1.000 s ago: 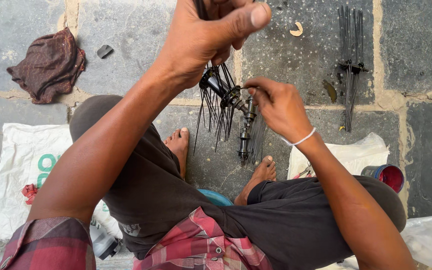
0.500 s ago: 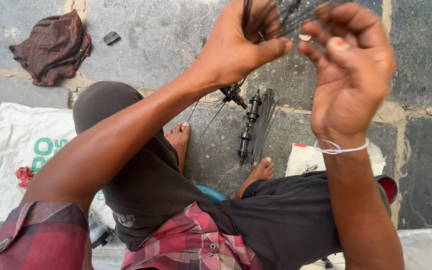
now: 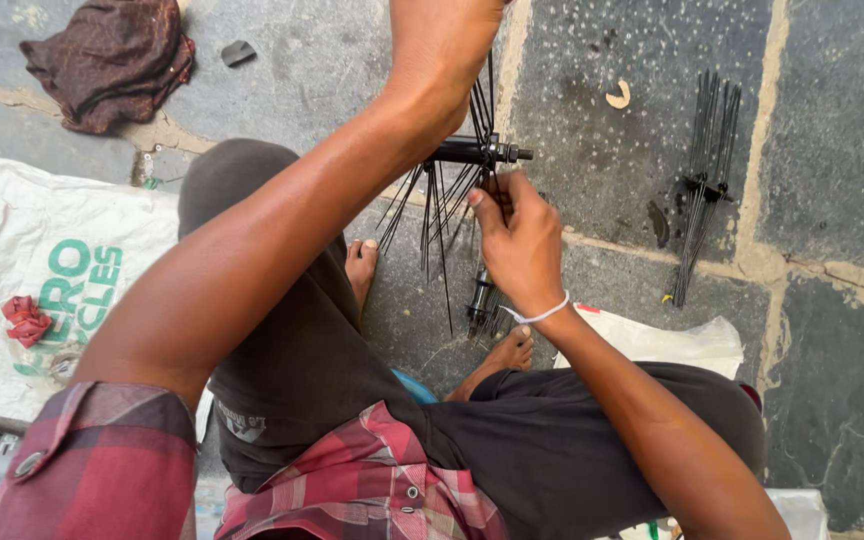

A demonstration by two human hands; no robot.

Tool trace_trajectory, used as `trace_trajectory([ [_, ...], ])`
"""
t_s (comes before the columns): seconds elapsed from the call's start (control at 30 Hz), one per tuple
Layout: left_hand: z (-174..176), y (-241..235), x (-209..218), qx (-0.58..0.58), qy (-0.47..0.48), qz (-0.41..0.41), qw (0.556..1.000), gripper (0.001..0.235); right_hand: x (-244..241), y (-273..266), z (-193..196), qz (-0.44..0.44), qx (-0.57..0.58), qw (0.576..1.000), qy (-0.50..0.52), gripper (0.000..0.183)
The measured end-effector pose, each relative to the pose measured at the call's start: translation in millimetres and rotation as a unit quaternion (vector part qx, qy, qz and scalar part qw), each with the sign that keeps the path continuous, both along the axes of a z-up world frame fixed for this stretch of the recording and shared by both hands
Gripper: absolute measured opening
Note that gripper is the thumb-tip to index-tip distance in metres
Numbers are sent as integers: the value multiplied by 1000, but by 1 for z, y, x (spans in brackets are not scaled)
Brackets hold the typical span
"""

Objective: The person sits on the ground and assembles a bicycle wheel by inserting spokes into the hub. They pick up individual spokes, thread them through the hub flanges, and arrange them in a radial pattern. The person handles the spokes and hub by hand, organizing the components on the floor.

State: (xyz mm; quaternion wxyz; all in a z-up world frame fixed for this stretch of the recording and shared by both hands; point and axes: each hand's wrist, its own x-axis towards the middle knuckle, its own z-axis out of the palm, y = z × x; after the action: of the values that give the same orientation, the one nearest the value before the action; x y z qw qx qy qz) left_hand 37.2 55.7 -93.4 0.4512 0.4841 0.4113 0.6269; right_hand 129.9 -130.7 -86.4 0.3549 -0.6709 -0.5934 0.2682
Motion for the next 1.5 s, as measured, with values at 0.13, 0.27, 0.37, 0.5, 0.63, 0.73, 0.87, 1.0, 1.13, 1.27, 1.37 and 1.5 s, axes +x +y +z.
trace_trajectory([
  [0.13,9,4,-5,29,56,65,996,30,-1,-8,9,-3,39,999,-20,17],
  [0.27,8,0,-5,40,123,82,988,36,8,-12,12,20,43,998,-38,18],
  [0.37,13,-2,-4,51,179,57,981,40,15,-11,24,63,-28,982,175,21],
  [0.5,35,-16,6,124,156,17,980,38,35,-5,76,74,-83,838,535,22],
  [0.63,57,-58,17,220,36,-63,973,49,41,7,104,96,-13,824,559,42],
  [0.73,64,-74,26,128,27,-145,981,46,38,18,89,129,74,895,422,54],
  [0.87,52,-57,32,125,28,-112,985,30,24,2,54,30,230,965,123,23],
  [1.0,27,-32,36,163,162,-13,973,25,-3,-17,15,7,111,993,-45,26],
  [1.13,-4,-19,48,135,256,15,957,29,-8,0,-23,59,146,984,-80,33],
  [1.27,2,-8,55,92,228,35,969,34,-11,7,-24,-5,63,995,-82,23],
  [1.37,5,1,50,70,205,43,975,38,-16,-4,-10,-5,26,997,-67,24],
  [1.5,6,1,46,45,172,36,983,43,-16,-12,9,7,30,996,-86,27],
])
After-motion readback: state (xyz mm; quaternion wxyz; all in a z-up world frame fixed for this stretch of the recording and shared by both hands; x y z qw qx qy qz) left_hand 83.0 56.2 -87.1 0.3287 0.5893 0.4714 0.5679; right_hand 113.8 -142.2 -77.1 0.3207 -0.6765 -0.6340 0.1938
